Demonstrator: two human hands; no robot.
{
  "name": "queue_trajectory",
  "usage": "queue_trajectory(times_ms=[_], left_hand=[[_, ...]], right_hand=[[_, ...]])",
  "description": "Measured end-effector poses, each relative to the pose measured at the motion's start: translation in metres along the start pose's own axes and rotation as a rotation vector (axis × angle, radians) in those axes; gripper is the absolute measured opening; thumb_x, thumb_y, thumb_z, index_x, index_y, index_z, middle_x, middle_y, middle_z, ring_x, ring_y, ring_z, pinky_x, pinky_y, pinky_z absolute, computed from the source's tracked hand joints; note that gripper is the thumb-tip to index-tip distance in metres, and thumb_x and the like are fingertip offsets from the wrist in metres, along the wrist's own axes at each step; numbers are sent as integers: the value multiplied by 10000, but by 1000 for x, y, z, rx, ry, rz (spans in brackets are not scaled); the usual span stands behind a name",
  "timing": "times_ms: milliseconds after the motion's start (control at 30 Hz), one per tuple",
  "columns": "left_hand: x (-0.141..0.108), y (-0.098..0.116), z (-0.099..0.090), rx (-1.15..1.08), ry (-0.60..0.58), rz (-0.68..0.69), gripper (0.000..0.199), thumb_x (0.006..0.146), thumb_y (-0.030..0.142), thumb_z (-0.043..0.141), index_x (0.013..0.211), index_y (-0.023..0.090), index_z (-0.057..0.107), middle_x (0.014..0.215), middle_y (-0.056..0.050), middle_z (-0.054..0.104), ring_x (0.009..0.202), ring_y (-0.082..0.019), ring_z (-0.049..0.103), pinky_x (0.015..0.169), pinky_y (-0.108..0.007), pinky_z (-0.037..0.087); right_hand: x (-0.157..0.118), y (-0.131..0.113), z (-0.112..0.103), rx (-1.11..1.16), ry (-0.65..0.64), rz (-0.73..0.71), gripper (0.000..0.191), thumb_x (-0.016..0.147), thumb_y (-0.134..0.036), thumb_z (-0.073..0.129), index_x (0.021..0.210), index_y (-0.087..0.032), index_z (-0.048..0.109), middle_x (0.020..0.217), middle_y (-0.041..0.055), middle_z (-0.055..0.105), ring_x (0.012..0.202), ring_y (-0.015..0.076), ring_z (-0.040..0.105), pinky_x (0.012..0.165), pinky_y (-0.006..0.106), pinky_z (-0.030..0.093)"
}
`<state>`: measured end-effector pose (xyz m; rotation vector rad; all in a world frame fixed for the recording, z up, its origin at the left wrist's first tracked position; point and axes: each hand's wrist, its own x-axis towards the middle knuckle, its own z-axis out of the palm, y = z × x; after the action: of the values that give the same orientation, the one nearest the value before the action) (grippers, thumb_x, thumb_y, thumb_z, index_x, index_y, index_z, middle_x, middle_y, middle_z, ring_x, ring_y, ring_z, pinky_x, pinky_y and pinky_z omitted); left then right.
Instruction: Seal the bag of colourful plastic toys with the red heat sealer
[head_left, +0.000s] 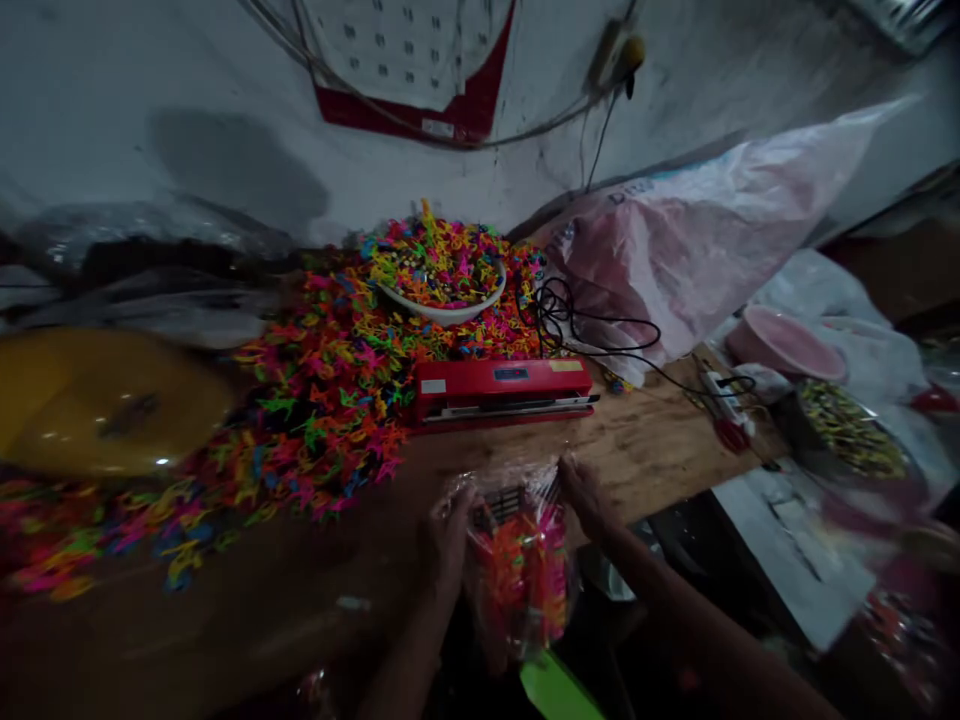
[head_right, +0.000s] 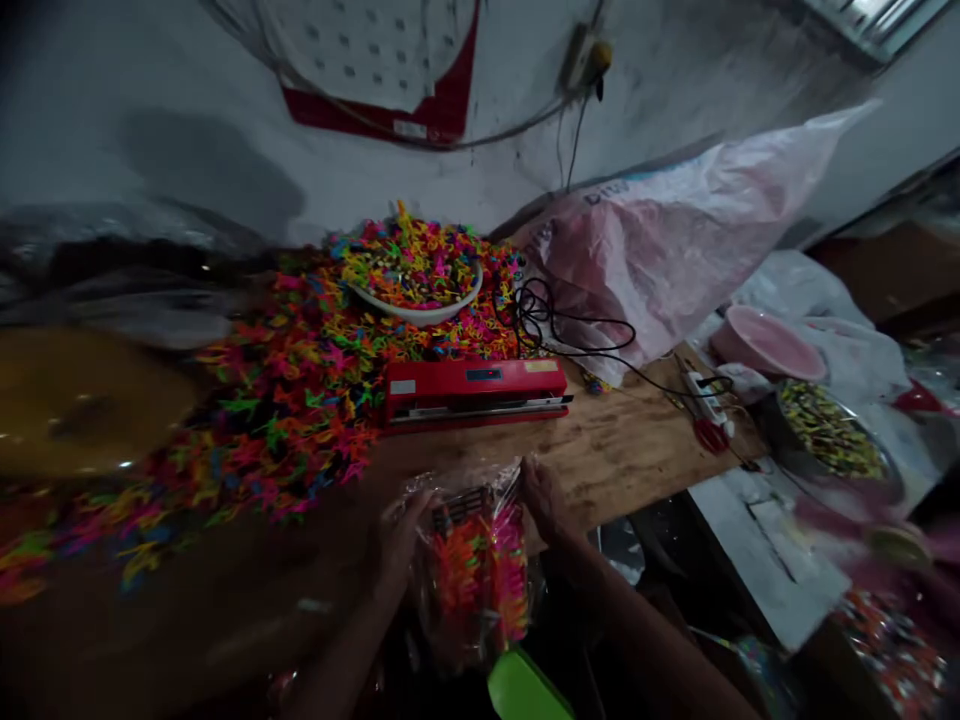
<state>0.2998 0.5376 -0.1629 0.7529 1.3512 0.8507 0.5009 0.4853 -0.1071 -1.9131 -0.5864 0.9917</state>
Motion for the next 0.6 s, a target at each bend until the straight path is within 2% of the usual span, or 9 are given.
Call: queue_trajectory(times_ms=[133, 267, 333, 467, 600], left_hand=[[74, -10, 37, 6, -69, -45, 347, 577, 453, 719, 710, 134, 685, 652, -77, 690, 674, -231, 656, 674, -317, 508], [115, -10, 62, 15, -4, -35, 363, 525, 458, 707, 690, 142, 643, 650, -57, 664, 647, -206, 627, 626, -291, 487], [123, -8, 67, 39, 30, -56, 376, 527, 461, 708, 709, 138, 643, 675, -59, 662, 669, -205, 621, 628, -284, 476], [122, -6, 64, 67, 66, -87, 403, 604, 513, 649, 743, 135, 640, 711, -64, 665, 696, -208, 614, 626, -279, 461], [122, -8, 65, 117, 122, -84, 404, 720, 537, 548, 745, 144, 639, 708, -57, 662, 667, -192, 598, 583, -269, 445]], right_hand=[[78, 22, 1, 20, 4, 48, 522, 700, -689, 532, 608, -179, 472, 527, 9, 513, 481, 132, 479, 510, 262, 421], [114, 31, 2, 160, 72, -8, 472, 700, -632, 596, 709, -164, 543, 649, 10, 574, 583, 135, 533, 599, 261, 455], [123, 35, 3, 197, 163, -21, 460, 680, -606, 630, 686, -151, 557, 641, 6, 556, 588, 128, 516, 588, 246, 435], [135, 43, 4, 158, 371, 12, 457, 692, -596, 603, 608, -157, 509, 546, -20, 465, 524, 101, 417, 495, 218, 340], [150, 40, 6, 117, 503, 73, 451, 688, -601, 553, 614, -158, 512, 538, -4, 489, 516, 116, 448, 495, 232, 370]])
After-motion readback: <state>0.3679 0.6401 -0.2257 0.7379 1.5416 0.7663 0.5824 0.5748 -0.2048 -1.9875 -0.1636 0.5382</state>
